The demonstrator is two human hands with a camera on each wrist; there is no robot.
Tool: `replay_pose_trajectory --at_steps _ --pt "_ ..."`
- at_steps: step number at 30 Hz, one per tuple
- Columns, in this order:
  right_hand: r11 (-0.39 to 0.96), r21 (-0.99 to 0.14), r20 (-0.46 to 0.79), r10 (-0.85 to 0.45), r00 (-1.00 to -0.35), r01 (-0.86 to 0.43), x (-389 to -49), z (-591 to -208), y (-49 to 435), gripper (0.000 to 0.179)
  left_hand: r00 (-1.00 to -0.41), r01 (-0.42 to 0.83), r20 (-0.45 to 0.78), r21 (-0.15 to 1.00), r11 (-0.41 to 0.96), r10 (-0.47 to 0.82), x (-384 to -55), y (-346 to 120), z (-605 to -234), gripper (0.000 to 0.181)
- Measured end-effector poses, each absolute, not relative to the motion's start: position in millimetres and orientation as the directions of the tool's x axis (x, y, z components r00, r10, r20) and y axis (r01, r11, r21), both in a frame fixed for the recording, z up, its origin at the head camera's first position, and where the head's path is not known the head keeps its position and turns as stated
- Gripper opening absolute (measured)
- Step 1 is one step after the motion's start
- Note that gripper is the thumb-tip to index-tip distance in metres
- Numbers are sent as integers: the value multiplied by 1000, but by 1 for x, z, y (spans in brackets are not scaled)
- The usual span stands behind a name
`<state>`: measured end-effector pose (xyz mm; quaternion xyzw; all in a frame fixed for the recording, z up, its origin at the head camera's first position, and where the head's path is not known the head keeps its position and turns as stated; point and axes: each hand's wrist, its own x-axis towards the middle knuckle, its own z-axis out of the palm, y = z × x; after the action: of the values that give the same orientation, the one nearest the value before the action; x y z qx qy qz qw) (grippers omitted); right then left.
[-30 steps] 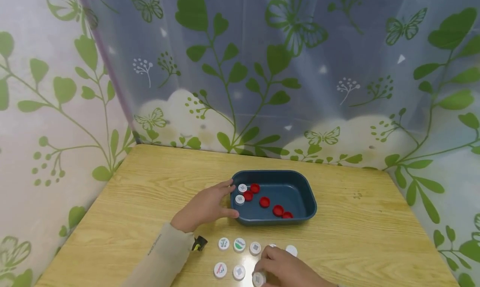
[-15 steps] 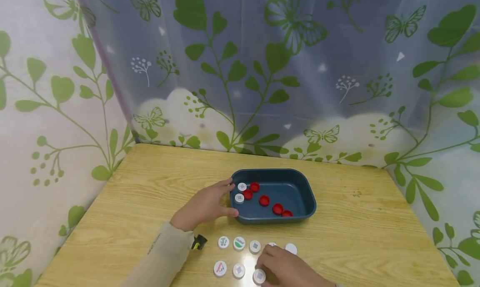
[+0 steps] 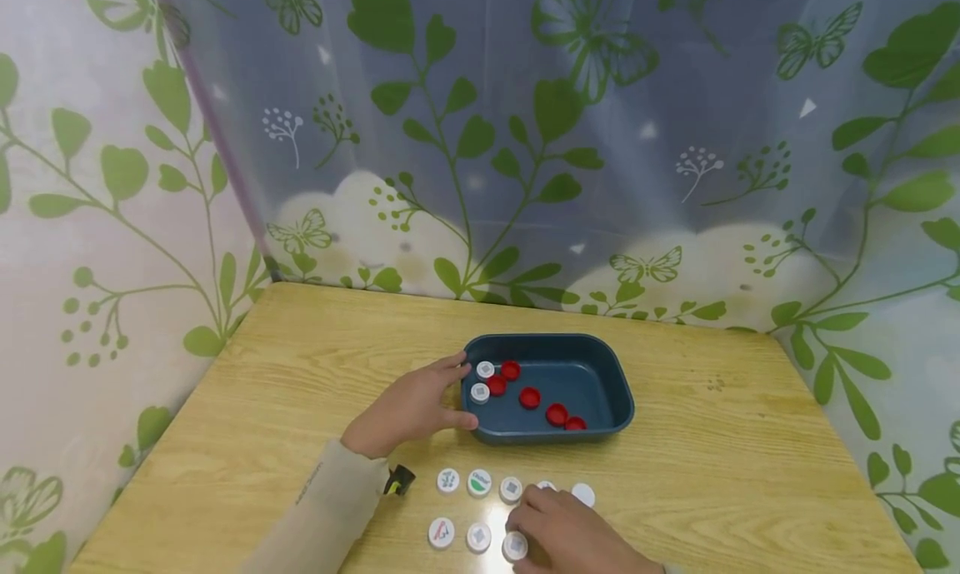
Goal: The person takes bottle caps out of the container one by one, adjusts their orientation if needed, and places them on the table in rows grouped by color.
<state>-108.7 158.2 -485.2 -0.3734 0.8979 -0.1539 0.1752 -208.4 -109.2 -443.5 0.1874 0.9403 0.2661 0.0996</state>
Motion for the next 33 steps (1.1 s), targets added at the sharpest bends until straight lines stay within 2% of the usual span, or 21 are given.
replay_pose_trajectory --at_steps 8,14,16,19,22,24,28,33 --pt "674 -394 -206 -727 -655 -625 -110 -483 156 23 -908 297 -91 549 782 409 -208 -109 -442 83" --pt "686 -408 -220 -715 -664 -603 -110 -473 154 31 -911 294 -90 543 786 403 -209 -109 -442 83" --pt "670 -415 -158 -719 -677 -615 -112 -467 153 31 -911 294 -90 542 788 402 -209 -109 -443 83" --pt "628 -394 23 -723 -690 -671 -121 -454 153 26 -911 292 -90 546 785 402 -209 -109 -443 83" --pt "607 -331 208 -700 -683 -723 -142 -439 152 20 -913 288 -88 550 784 398 -209 -109 -442 83" --pt "626 -288 245 -684 -688 -725 -163 -427 151 20 -914 286 -87 554 782 395 -209 -109 -442 83" --pt "696 -186 194 -666 -720 -694 -205 -409 143 18 -915 282 -88 559 780 394 -210 -111 -442 82" --pt "724 -52 46 -687 -725 -688 -242 -405 128 16 -908 286 -98 564 774 407 -209 -110 -441 82"
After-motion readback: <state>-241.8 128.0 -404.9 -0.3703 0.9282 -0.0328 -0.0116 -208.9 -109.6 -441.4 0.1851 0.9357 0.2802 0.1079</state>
